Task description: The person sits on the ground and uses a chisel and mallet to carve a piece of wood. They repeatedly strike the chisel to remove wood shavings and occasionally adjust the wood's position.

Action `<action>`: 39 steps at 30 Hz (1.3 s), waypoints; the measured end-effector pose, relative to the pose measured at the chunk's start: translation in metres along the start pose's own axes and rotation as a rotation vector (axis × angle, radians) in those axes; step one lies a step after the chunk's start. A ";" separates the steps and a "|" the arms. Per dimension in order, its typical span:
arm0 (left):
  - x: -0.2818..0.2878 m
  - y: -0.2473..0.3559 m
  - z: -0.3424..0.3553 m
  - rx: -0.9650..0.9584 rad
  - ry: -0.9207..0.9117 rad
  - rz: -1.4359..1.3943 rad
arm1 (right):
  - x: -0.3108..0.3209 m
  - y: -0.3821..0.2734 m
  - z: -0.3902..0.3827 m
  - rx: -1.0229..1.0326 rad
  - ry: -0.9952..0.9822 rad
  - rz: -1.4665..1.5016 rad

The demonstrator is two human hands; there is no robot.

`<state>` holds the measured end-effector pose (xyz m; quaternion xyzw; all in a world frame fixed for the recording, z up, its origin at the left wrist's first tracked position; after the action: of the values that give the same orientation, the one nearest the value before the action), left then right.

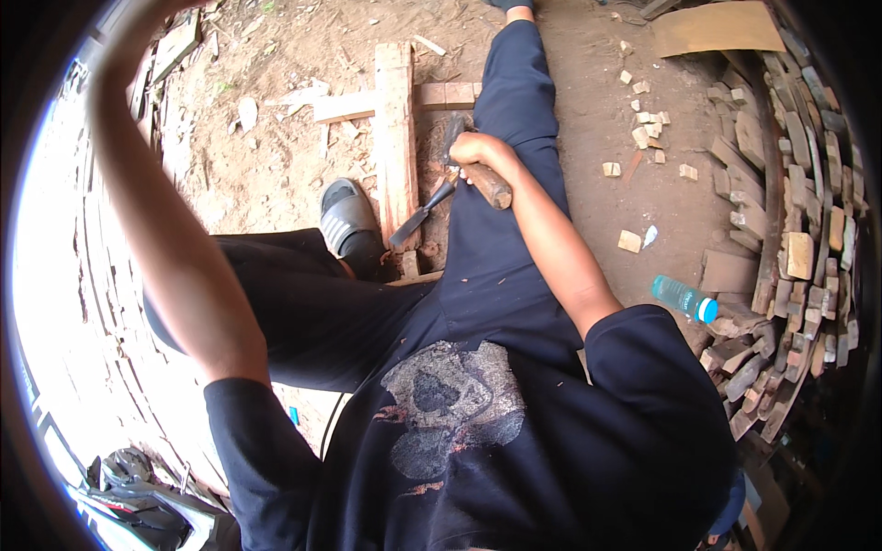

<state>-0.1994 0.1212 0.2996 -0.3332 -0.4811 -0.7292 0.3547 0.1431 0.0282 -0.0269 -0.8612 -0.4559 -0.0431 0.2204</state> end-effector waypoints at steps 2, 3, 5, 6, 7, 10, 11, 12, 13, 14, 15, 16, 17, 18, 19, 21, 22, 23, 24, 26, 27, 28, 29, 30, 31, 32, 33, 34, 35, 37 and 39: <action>-0.076 -0.029 0.014 0.122 -0.318 -0.034 | -0.001 0.002 -0.008 -0.026 0.015 0.049; -0.116 -0.037 0.013 0.178 -0.498 -0.034 | 0.001 0.005 -0.007 -0.030 0.004 0.032; -0.176 -0.065 -0.013 0.252 -0.737 -0.066 | -0.005 -0.002 0.005 -0.011 0.012 0.026; -0.199 -0.078 -0.030 0.264 -0.894 -0.052 | -0.007 -0.005 0.008 -0.008 -0.003 0.015; -0.211 -0.044 -0.047 0.382 -1.069 0.077 | -0.003 0.002 0.010 -0.027 -0.004 0.012; -0.270 -0.069 -0.088 0.427 -1.229 0.157 | 0.001 0.008 0.012 -0.052 0.013 0.016; -0.285 -0.085 -0.104 0.509 -1.200 0.097 | 0.000 -0.001 0.006 -0.018 -0.001 -0.004; -0.301 -0.096 -0.122 0.601 -1.093 0.019 | -0.001 -0.008 0.000 0.013 -0.013 -0.023; -0.317 -0.077 -0.136 0.656 -0.984 -0.125 | 0.003 -0.001 -0.005 -0.008 -0.013 -0.018; -0.326 -0.057 -0.148 0.712 -0.862 -0.262 | 0.008 0.001 -0.011 -0.019 -0.012 -0.016; -0.337 -0.067 -0.163 0.684 -0.828 -0.272 | 0.007 -0.007 -0.015 -0.003 -0.022 -0.023; -0.349 -0.078 -0.180 0.655 -0.797 -0.282 | 0.005 -0.011 -0.015 0.018 -0.024 -0.018; -0.356 -0.072 -0.188 0.669 -0.806 -0.279 | 0.004 -0.007 -0.013 0.019 -0.017 -0.011; -0.360 -0.070 -0.194 0.695 -0.836 -0.281 | 0.003 -0.004 -0.011 0.020 -0.009 -0.005; -0.360 -0.065 -0.198 0.719 -0.869 -0.278 | 0.003 -0.002 -0.011 0.024 -0.001 0.008; -0.361 -0.060 -0.195 0.752 -0.936 -0.275 | 0.004 0.001 -0.010 0.016 0.009 0.034; -0.359 -0.060 -0.194 0.748 -0.945 -0.263 | 0.004 0.002 -0.009 0.019 0.013 0.047; -0.359 -0.060 -0.192 0.744 -0.955 -0.252 | 0.003 0.003 -0.006 0.033 0.029 0.045; -0.359 -0.059 -0.191 0.702 -0.945 -0.227 | 0.004 0.005 -0.004 0.020 0.018 0.038; -0.360 -0.061 -0.192 0.631 -0.918 -0.177 | 0.004 -0.002 -0.008 0.000 -0.015 0.015; -0.360 -0.064 -0.194 0.634 -0.922 -0.157 | 0.004 -0.005 -0.010 0.008 -0.016 0.002; -0.361 -0.062 -0.193 0.634 -0.927 -0.143 | 0.006 -0.005 -0.012 0.011 -0.013 -0.013; -0.362 -0.060 -0.192 0.634 -0.931 -0.130 | 0.007 -0.005 -0.015 0.014 -0.010 -0.029; -0.362 -0.057 -0.192 0.633 -0.929 -0.128 | 0.007 -0.005 -0.017 0.022 -0.018 -0.031; -0.363 -0.058 -0.193 0.632 -0.925 -0.123 | 0.008 -0.005 -0.018 0.034 -0.025 -0.033; -0.364 -0.059 -0.193 0.632 -0.921 -0.118 | 0.008 -0.006 -0.019 0.045 -0.033 -0.035; -0.365 -0.060 -0.194 0.631 -0.928 -0.125 | 0.008 -0.006 -0.019 0.039 -0.029 -0.039; -0.367 -0.063 -0.194 0.629 -0.933 -0.131 | 0.007 -0.007 -0.019 0.033 -0.023 -0.041; -0.368 -0.065 -0.194 0.627 -0.939 -0.137 | 0.007 -0.007 -0.018 0.028 -0.018 -0.044; -0.369 -0.067 -0.195 0.626 -0.930 -0.137 | 0.007 -0.007 -0.017 0.014 -0.016 -0.025; -0.369 -0.064 -0.195 0.630 -0.929 -0.147 | 0.007 -0.004 -0.016 -0.010 -0.006 -0.007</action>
<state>-0.0870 0.0296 -0.0973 -0.4629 -0.8030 -0.3500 0.1361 0.1459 0.0291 -0.0091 -0.8608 -0.4594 -0.0434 0.2145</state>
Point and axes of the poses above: each hand's wrist, its own z-axis towards the middle knuckle, its own x-axis out of the back of the hand, y = z × x, the point moved 1 cm from there along z, towards the middle knuckle, and after that the axes turned 1 degree about y, right-handed, at the moved point
